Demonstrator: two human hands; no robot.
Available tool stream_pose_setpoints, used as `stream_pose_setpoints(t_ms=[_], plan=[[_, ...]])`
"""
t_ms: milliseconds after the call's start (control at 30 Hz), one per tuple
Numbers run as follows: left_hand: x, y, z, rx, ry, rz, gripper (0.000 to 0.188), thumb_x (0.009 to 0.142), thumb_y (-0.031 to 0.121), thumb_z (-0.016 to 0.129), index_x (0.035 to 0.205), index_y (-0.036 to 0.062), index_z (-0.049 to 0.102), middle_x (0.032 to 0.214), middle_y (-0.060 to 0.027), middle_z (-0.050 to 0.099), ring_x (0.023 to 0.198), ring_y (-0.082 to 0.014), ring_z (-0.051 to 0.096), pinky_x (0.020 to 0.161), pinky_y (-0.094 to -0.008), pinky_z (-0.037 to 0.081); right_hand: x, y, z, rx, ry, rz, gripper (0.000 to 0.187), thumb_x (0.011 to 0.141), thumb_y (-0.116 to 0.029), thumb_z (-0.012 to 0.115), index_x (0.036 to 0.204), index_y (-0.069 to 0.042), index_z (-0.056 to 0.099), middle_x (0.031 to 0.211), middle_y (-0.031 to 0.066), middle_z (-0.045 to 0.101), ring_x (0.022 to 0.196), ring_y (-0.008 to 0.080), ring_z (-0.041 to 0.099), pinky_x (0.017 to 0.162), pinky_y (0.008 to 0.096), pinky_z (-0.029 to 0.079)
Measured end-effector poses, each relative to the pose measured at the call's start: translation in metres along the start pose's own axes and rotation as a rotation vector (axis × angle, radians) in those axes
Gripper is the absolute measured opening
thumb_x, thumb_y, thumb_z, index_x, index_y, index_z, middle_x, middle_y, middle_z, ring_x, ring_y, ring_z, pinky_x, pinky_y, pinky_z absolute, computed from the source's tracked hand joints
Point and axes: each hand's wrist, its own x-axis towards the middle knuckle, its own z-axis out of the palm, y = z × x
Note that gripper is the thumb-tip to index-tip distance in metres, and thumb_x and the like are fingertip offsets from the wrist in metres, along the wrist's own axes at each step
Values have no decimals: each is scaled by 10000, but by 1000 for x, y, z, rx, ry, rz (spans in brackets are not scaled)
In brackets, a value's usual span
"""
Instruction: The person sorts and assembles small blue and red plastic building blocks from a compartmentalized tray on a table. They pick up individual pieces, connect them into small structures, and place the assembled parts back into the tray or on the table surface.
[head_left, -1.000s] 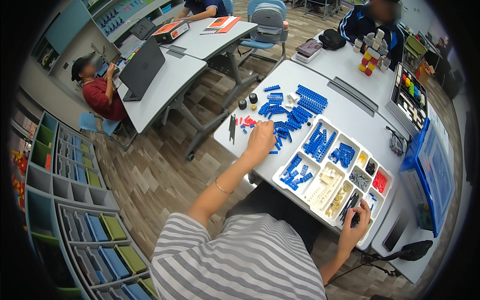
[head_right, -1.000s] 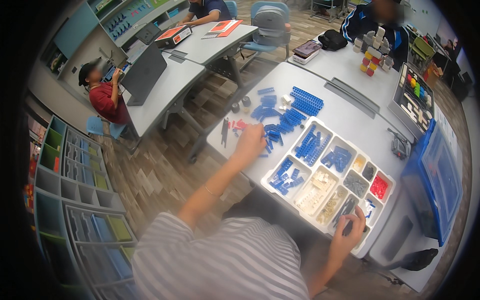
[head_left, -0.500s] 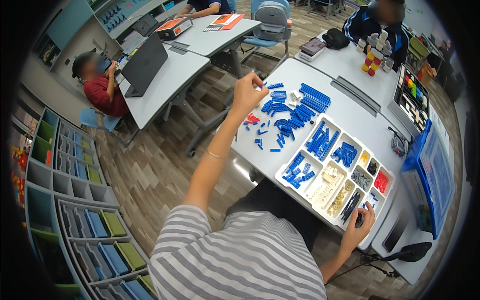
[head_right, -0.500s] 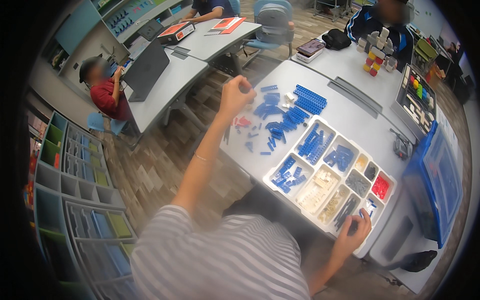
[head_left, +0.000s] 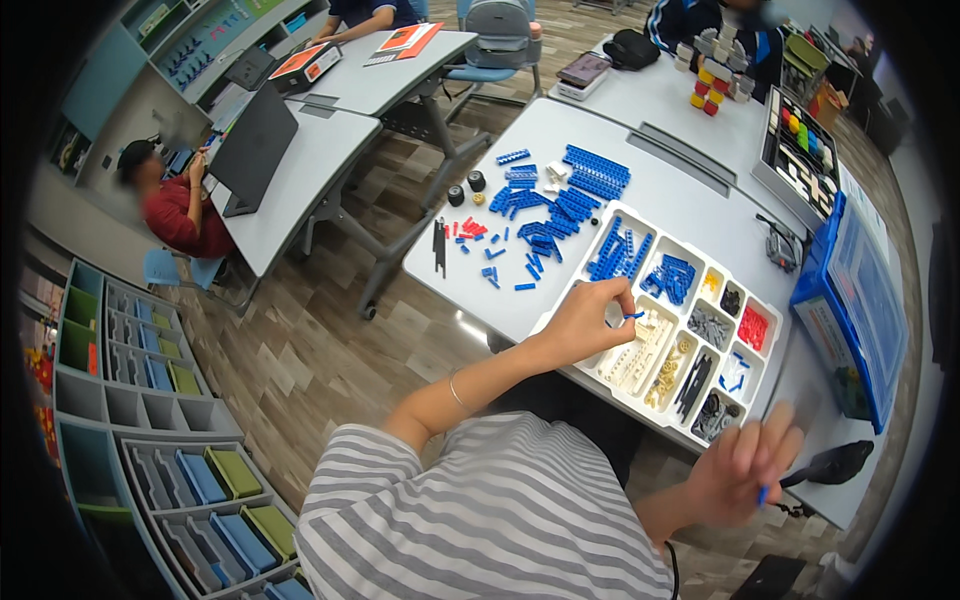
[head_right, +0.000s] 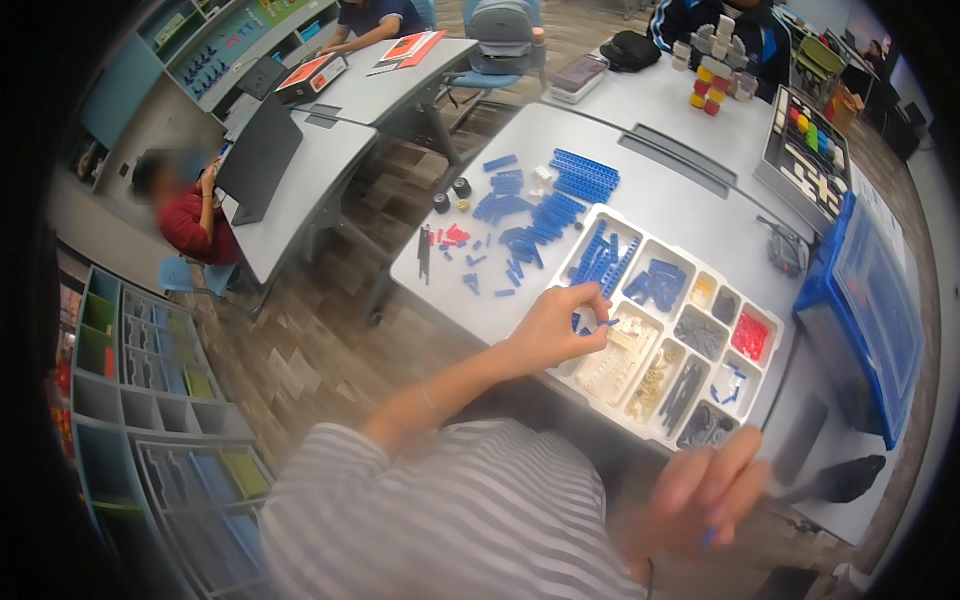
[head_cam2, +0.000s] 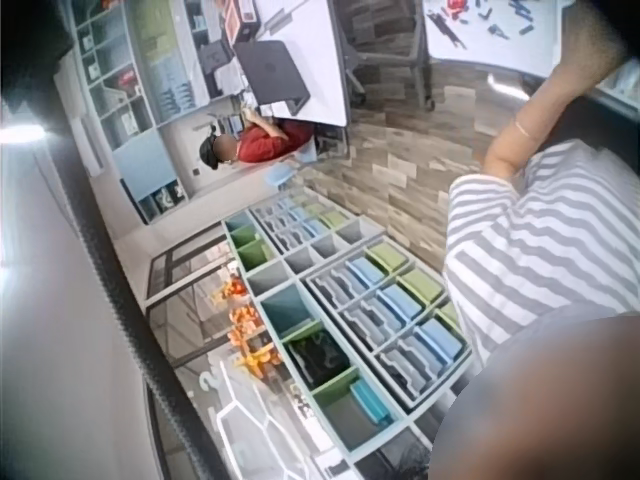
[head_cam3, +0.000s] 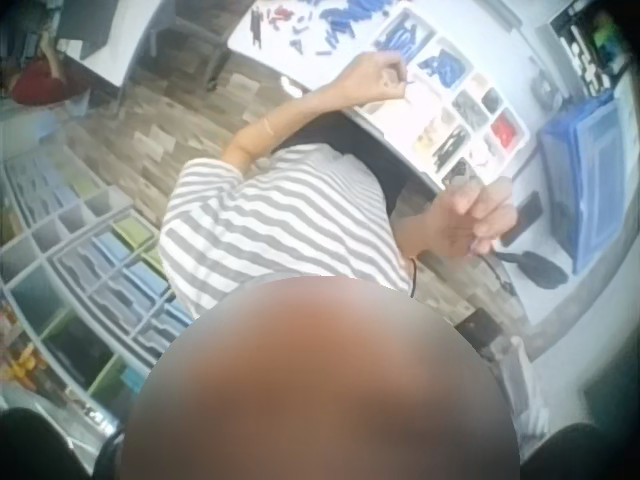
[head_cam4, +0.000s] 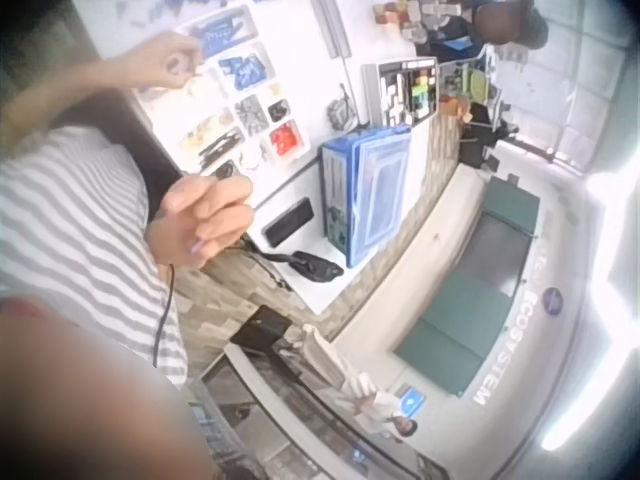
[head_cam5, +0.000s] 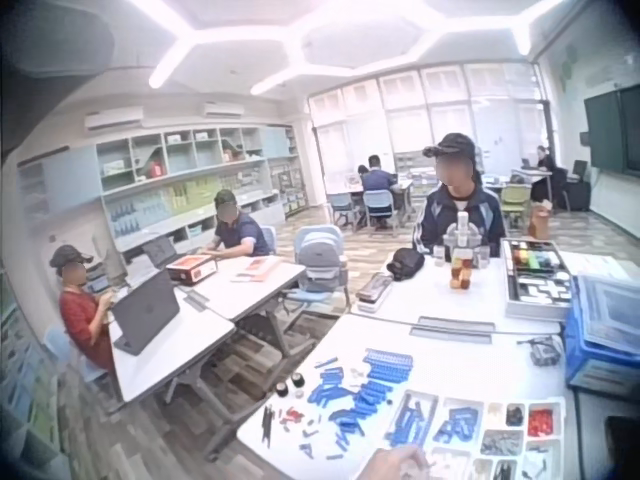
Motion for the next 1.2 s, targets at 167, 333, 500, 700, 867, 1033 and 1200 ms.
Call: stream_pose_setpoints(t_ms=[167,333,500,700,867,1033,1200], plan=[[-12,2,13,42,-43,-75,150,828,117,717,889,16,624,907,-125,732,1039,-251,735,820,-343,527,31,-11,60,188,-243,200,253,1000,-101,645,903,-9,430,1049,156,448,680,289,709,577,417,537],[-19,-4,17,24,-44,-120,161,831,122,729,912,22,634,942,-130,744,1056,-259,735,844,-349,530,49,-9,73,359,-345,332,125,1039,-142,588,981,-39,548,1172,169,540,831,340,737,802,420,488],[-20,-5,18,39,-53,-101,157,841,112,725,907,12,625,951,-141,736,1125,-274,720,894,-352,531,52,-13,77,300,-359,356,104,1035,-103,582,967,-34,545,1140,181,565,822,324,731,792,400,488],[-21,-9,23,33,-41,-100,152,838,95,721,908,8,618,961,-147,734,1141,-286,714,941,-367,530,50,-14,72,317,-406,344,95,1037,-98,572,958,-52,545,1140,186,584,825,318,728,799,390,497],[-25,-12,28,23,39,-14,201,774,131,724,888,-1,623,920,-156,726,922,-358,708,834,-416,540,37,-15,77,354,-309,325,98,1026,-90,582,936,-65,551,1094,179,606,796,288,718,786,382,491],[-26,-14,28,21,24,26,191,780,124,717,878,-3,613,916,-155,724,929,-360,707,847,-422,538,30,-19,80,370,-262,343,95,1018,-66,575,925,-66,555,1043,171,623,737,267,683,767,370,482],[-27,-15,29,38,20,35,190,780,123,716,872,-2,606,903,-156,719,925,-364,706,846,-431,537,30,-29,79,364,-242,435,91,1014,-73,573,924,-67,560,1044,169,628,740,268,675,771,374,476]])
